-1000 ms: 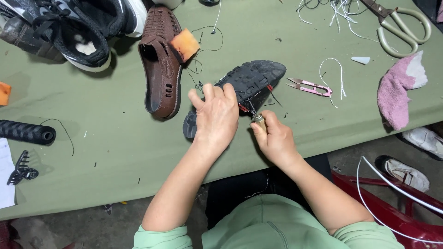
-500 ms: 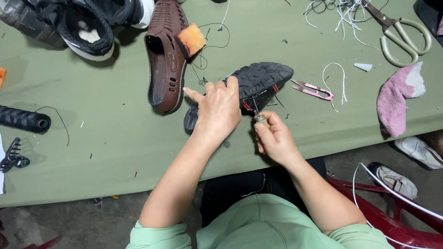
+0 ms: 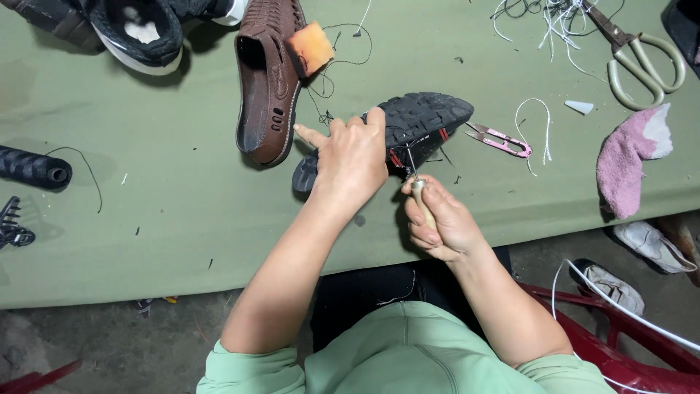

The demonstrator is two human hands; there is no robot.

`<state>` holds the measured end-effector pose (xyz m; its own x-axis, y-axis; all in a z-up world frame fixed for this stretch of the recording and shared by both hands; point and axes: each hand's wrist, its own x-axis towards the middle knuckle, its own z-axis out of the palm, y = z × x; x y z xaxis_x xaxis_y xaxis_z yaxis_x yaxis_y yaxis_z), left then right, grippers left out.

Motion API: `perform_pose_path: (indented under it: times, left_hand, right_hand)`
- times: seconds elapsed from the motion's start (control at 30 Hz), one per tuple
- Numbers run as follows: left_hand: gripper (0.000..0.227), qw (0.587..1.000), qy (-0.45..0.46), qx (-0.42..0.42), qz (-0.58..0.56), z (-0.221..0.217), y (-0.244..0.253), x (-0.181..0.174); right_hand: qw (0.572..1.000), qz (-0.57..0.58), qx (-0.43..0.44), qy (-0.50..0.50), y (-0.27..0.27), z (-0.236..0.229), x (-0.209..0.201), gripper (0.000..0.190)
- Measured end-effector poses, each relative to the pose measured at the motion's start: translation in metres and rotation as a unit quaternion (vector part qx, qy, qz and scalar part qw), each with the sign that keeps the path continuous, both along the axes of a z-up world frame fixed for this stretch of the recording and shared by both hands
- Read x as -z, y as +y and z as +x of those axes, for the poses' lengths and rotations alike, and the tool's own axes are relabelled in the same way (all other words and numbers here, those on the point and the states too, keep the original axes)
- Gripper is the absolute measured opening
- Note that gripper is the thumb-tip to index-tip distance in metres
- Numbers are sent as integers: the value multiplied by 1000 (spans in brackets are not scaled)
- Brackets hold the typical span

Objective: The person repairs a black shoe sole by hand using a needle and thread. They pull the thread tight and use a wooden awl to guide the needle through the material. Pliers are used to pull the thread, and scissors cut it.

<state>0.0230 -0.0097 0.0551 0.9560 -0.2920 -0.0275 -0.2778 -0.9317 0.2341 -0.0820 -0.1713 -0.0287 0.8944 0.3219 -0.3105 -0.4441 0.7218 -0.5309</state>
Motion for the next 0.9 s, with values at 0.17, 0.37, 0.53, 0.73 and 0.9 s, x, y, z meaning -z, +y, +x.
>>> perform_pose_path:
  times: [0.17,0.37,0.53,0.73,0.9]
  left_hand:
    - [12,1000,8,0,14,1,-1,-1]
    - [12,1000,-8,0,6,-2,-2,-5]
    - [13,1000,-10,0,8,-3,-3,-6]
    - [14,1000,-19,-6,7,-2,-2,2]
    - [17,1000,-18,3,14,-1,-1,0]
  right_hand:
    - [997,-63,22,-26,8,-1,5,24]
    - [716,-683,1,-143,-7,-7,-7,26]
    - [833,-542,-11,-108,-2,-3,-18,15]
    - [999,-15,-15,24,-6,-2,-4,25]
    - [985,-164,23,-57,0,-1,1,23]
